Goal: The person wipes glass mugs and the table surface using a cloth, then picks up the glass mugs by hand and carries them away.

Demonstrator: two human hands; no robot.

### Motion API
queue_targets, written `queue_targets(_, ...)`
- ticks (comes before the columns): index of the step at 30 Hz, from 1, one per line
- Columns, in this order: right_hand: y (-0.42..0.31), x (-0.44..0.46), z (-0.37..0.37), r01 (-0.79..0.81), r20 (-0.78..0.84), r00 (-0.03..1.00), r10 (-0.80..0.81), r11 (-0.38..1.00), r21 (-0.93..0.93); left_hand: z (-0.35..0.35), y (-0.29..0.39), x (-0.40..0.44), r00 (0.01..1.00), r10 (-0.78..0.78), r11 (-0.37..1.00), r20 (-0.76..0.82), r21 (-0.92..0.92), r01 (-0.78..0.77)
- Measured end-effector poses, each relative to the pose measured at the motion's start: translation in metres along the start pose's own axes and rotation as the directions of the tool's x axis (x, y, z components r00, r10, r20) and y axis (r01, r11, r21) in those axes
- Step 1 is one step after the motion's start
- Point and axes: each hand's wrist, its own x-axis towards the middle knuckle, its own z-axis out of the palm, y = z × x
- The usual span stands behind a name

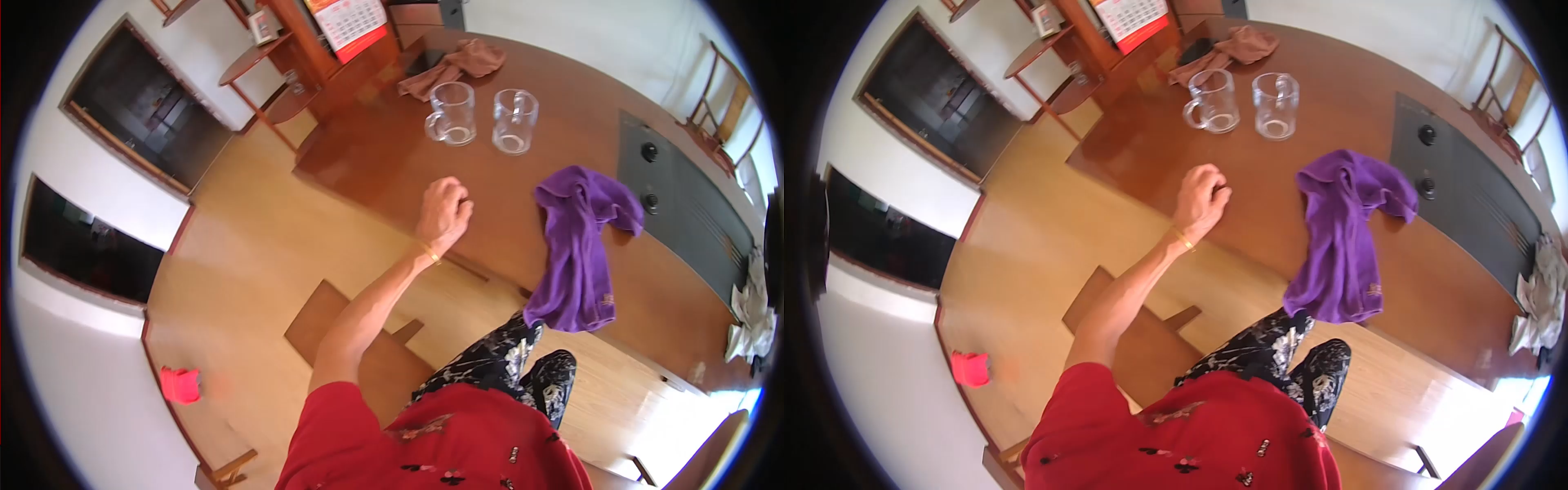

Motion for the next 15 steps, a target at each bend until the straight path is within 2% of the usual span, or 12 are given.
queue_targets(2, 0.005, 0.009, -0.007, 0.088, 0.047, 0.995, -0.087, 0.996, -0.023, 0.005, -0.002, 0.001, 0.997, 0.033, 0.999, -0.07, 0.045, -0.03)
queue_targets(4, 0.001, 0.035, -0.017, 0.133, 0.16, 0.979, -0.123, 0.99, -0.052, 0.0, -0.001, 0.006, 0.999, 0.042, 0.999, 0.033, 0.015, -0.043)
queue_targets(6, -0.009, 0.055, -0.019, 0.146, 0.229, 0.965, -0.125, 0.986, -0.078, 0.002, 0.007, 0.0, 1.0, 0.023, 1.0, 0.019, 0.002, -0.023)
queue_targets(10, -0.009, 0.05, -0.008, 0.193, 0.178, 0.968, -0.177, 0.978, -0.076, -0.005, 0.005, 0.001, 0.999, -0.03, 0.999, 0.033, -0.009, 0.031)
queue_targets(15, -0.011, 0.062, -0.001, 0.293, 0.188, 0.943, -0.274, 0.953, -0.082, -0.004, 0.001, 0.003, 1.0, -0.003, 1.0, 0.009, -0.002, 0.003)
